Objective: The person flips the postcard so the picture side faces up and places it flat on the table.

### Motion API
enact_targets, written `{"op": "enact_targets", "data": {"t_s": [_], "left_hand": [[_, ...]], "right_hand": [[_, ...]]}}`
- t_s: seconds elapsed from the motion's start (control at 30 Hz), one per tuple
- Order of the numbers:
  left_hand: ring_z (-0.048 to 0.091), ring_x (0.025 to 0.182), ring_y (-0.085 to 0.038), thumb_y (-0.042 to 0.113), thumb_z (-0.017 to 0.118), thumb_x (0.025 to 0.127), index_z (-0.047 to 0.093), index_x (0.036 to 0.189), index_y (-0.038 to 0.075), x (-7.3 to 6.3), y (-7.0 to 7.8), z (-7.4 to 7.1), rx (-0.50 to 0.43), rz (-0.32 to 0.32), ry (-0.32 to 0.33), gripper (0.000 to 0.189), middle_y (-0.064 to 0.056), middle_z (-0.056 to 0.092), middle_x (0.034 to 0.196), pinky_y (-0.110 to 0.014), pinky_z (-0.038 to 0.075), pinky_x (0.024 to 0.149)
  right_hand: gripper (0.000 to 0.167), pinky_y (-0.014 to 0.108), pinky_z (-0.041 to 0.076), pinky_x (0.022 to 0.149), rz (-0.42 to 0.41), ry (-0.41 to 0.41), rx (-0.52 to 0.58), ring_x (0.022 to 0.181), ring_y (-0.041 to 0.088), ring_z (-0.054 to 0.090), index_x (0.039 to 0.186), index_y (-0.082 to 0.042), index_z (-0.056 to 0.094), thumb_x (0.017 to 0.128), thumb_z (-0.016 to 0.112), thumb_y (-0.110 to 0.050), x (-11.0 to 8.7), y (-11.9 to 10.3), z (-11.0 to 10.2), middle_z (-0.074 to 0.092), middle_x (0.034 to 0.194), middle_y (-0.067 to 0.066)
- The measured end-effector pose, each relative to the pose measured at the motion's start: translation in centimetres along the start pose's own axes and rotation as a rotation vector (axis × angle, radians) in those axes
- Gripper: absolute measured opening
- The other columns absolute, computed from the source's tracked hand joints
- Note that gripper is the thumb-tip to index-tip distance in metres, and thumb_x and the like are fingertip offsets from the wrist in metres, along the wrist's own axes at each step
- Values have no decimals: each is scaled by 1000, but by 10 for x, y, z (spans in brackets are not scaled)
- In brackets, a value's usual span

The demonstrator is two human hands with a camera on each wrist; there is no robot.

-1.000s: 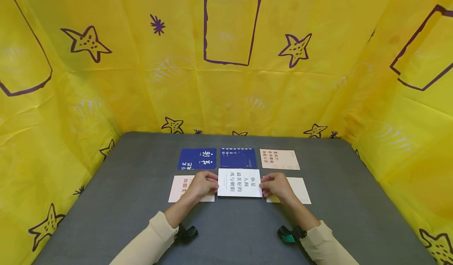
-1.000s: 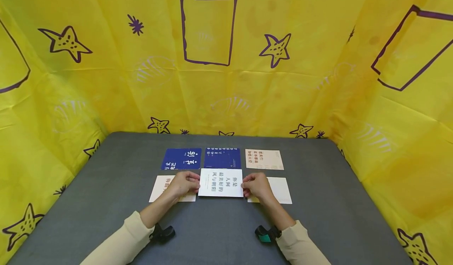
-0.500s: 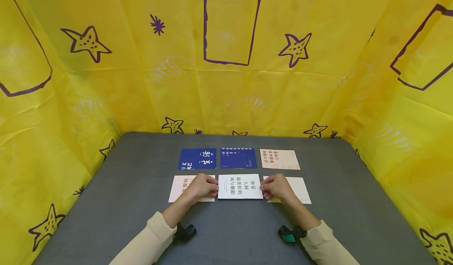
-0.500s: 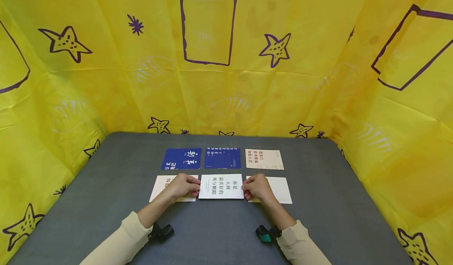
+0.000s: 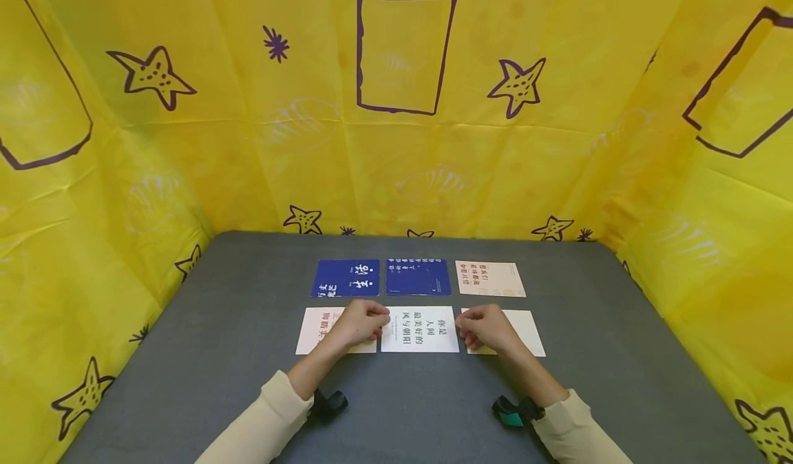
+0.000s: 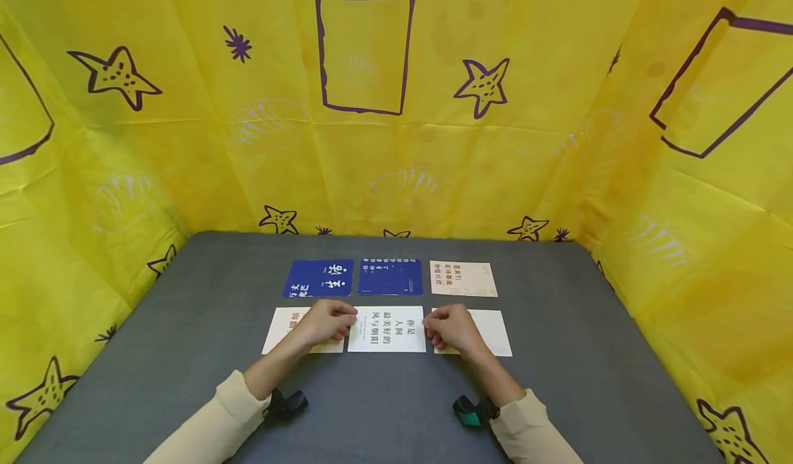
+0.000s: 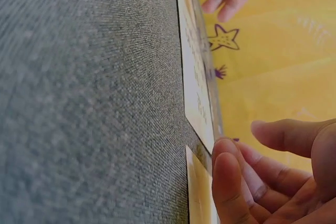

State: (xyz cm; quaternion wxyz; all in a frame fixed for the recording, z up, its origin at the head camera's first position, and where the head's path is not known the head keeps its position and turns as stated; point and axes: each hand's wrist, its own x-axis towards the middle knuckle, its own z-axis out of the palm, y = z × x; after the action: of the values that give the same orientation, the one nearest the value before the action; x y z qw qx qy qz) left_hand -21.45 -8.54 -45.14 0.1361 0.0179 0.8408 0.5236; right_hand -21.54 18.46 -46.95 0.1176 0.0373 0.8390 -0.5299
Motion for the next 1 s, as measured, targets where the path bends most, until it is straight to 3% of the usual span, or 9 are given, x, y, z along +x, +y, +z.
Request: {"op": "enact_targets", "data": {"t_s": [0.17, 0.33, 0.5, 0.63, 1.0], "left_hand": [[62, 71, -15, 10, 63, 91, 70, 108, -4, 1, 3, 6, 19, 68, -10, 23, -14, 71, 93, -25, 52, 62], [64, 79, -23, 11, 61, 93, 71, 107, -3, 4, 9, 14, -43, 145, 17, 22, -20, 70, 93, -29, 51, 67], [64, 80, -25, 11, 60, 93, 71, 106, -3, 6, 14, 21, -76, 173, 5, 22, -23, 69, 94, -28, 49, 66], [61, 77, -17, 11, 61, 93, 71, 107, -2, 7, 19, 30, -42, 197, -25, 22, -22, 70, 94, -23, 47, 65], [58, 77, -11, 11, 65, 89, 71, 105, -4, 13, 37, 62, 84, 246, -142, 22, -13, 72, 95, -22, 45, 66]], "right_hand": [[20, 29, 54, 53, -41, 7, -44, 55, 15, 58, 95, 7, 71, 89, 66, -11, -4, -1, -5, 65, 67, 8], [21, 30, 55, 56, -63, 23, -85, 57, 15, 59, 96, 6, 71, 90, 66, -13, -10, -1, -15, 66, 70, 8], [24, 30, 55, 56, -76, 24, -93, 58, 16, 60, 98, 8, 71, 90, 65, -14, -13, -1, -27, 67, 71, 9], [26, 30, 55, 57, -65, 24, -106, 59, 16, 60, 100, 8, 70, 91, 64, -15, -14, 3, -37, 68, 73, 8], [31, 30, 55, 61, -38, 33, -169, 69, 18, 62, 106, 10, 68, 93, 62, -18, -23, 12, -69, 69, 83, 14]]}}
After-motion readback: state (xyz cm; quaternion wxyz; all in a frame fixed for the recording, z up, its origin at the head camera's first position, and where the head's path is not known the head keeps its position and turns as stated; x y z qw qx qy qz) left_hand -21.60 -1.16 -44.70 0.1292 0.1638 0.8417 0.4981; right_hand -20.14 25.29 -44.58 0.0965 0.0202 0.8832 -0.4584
